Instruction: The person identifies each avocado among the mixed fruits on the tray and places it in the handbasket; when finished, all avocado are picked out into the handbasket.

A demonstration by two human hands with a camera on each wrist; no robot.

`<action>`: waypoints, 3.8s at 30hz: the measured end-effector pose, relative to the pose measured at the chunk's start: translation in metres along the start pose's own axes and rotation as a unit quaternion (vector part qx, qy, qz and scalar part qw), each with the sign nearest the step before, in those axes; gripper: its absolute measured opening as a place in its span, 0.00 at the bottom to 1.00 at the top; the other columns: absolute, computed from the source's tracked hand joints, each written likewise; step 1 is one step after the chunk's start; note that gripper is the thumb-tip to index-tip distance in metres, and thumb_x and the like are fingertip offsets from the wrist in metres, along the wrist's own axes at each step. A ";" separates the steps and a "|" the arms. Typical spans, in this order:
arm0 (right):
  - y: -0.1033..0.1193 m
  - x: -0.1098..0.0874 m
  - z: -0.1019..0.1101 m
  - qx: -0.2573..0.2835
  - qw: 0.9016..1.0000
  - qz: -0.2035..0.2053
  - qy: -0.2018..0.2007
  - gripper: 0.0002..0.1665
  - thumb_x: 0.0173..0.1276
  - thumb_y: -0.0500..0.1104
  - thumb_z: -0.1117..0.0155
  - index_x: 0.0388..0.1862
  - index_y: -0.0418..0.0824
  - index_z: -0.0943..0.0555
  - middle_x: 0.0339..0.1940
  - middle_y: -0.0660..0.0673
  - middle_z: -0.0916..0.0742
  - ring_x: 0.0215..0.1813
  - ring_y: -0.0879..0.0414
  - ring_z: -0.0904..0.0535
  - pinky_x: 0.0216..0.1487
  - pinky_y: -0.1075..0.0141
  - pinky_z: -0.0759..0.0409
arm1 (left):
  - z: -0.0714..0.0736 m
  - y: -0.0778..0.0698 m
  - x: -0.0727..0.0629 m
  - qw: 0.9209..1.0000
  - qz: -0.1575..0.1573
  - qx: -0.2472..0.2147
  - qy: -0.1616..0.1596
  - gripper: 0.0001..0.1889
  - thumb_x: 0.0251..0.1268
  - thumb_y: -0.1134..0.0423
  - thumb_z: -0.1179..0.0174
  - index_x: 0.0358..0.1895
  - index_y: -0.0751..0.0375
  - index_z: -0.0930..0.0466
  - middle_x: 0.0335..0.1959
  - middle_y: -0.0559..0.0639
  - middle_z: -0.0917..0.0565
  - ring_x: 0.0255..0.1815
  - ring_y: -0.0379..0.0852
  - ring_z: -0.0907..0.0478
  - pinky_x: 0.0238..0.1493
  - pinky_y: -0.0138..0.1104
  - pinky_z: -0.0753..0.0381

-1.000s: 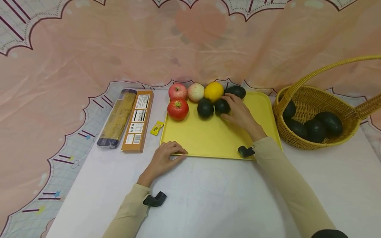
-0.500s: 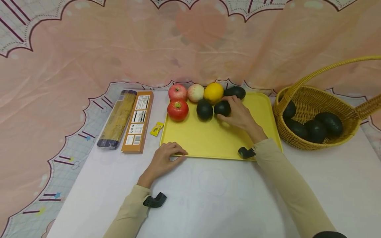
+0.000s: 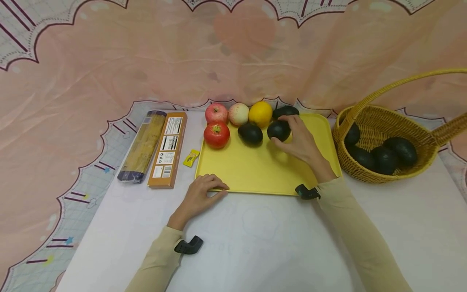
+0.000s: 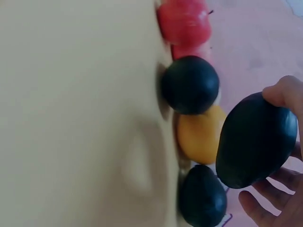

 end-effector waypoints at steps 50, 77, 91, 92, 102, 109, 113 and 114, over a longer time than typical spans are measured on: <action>-0.018 -0.071 0.087 0.092 0.984 -0.051 -0.145 0.28 0.65 0.45 0.38 0.65 0.46 0.29 0.60 0.46 0.22 0.49 0.72 0.31 0.49 0.74 0.34 | 0.000 0.000 -0.002 1.000 0.007 -0.011 0.002 0.07 0.56 0.56 0.32 0.38 0.43 0.15 0.34 0.35 0.19 0.38 0.34 0.26 0.42 0.33 0.29; -0.078 -0.092 0.136 0.103 0.949 -0.189 -0.231 0.19 0.70 0.52 0.46 0.56 0.50 0.23 0.39 0.69 0.23 0.42 0.72 0.28 0.44 0.78 0.34 | -0.001 0.001 -0.002 1.000 -0.001 -0.012 -0.001 0.07 0.56 0.56 0.33 0.38 0.43 0.15 0.34 0.35 0.19 0.38 0.34 0.26 0.40 0.32 0.28; -0.117 -0.076 0.158 0.049 0.948 -0.301 -0.086 0.45 0.67 0.70 0.60 0.72 0.42 0.39 0.62 0.34 0.28 0.24 0.73 0.27 0.51 0.56 0.32 | -0.001 0.001 -0.002 1.000 0.011 -0.008 0.004 0.06 0.56 0.55 0.33 0.38 0.43 0.15 0.34 0.35 0.19 0.38 0.34 0.27 0.41 0.32 0.29; -0.120 -0.073 0.159 0.046 0.948 -0.306 -0.071 0.47 0.66 0.71 0.61 0.73 0.41 0.40 0.64 0.32 0.30 0.23 0.73 0.27 0.53 0.51 0.32 | -0.001 0.001 -0.002 1.000 0.011 -0.009 0.004 0.06 0.56 0.55 0.33 0.38 0.43 0.15 0.34 0.35 0.19 0.38 0.34 0.27 0.41 0.32 0.29; -0.141 -0.060 0.172 -0.019 0.948 -0.316 0.031 0.55 0.66 0.73 0.66 0.71 0.27 0.44 0.62 0.18 0.33 0.22 0.63 0.21 0.55 0.39 0.32 | -0.002 0.001 -0.003 1.000 0.003 -0.008 0.000 0.06 0.56 0.56 0.33 0.38 0.43 0.15 0.34 0.35 0.19 0.38 0.35 0.27 0.41 0.33 0.29; -0.149 -0.056 0.173 -0.057 0.948 -0.303 0.081 0.54 0.66 0.73 0.67 0.61 0.23 0.33 0.52 0.17 0.26 0.25 0.51 0.18 0.54 0.36 0.33 | -0.001 0.000 -0.003 1.000 0.005 -0.008 0.001 0.06 0.57 0.55 0.33 0.38 0.43 0.15 0.34 0.35 0.19 0.38 0.34 0.27 0.40 0.32 0.29; -0.153 -0.055 0.171 -0.031 0.942 -0.316 0.112 0.58 0.66 0.73 0.70 0.67 0.20 0.43 0.59 0.15 0.34 0.31 0.44 0.16 0.58 0.36 0.35 | -0.001 0.000 -0.002 1.000 0.005 -0.009 0.001 0.06 0.57 0.55 0.33 0.38 0.43 0.15 0.34 0.35 0.19 0.38 0.34 0.27 0.41 0.32 0.29; -0.153 -0.056 0.171 -0.028 0.940 -0.319 0.118 0.58 0.66 0.73 0.70 0.67 0.20 0.44 0.60 0.15 0.35 0.33 0.40 0.16 0.59 0.36 0.35 | -0.001 0.000 -0.002 1.000 0.005 -0.009 0.001 0.06 0.57 0.55 0.33 0.39 0.43 0.15 0.35 0.35 0.19 0.38 0.34 0.27 0.41 0.32 0.29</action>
Point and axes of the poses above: each hand's wrist, its own x-axis towards the middle knuckle, its own z-axis out of the back of the hand, y = z × x, the point moved 3 cm from there along x, towards the middle knuckle
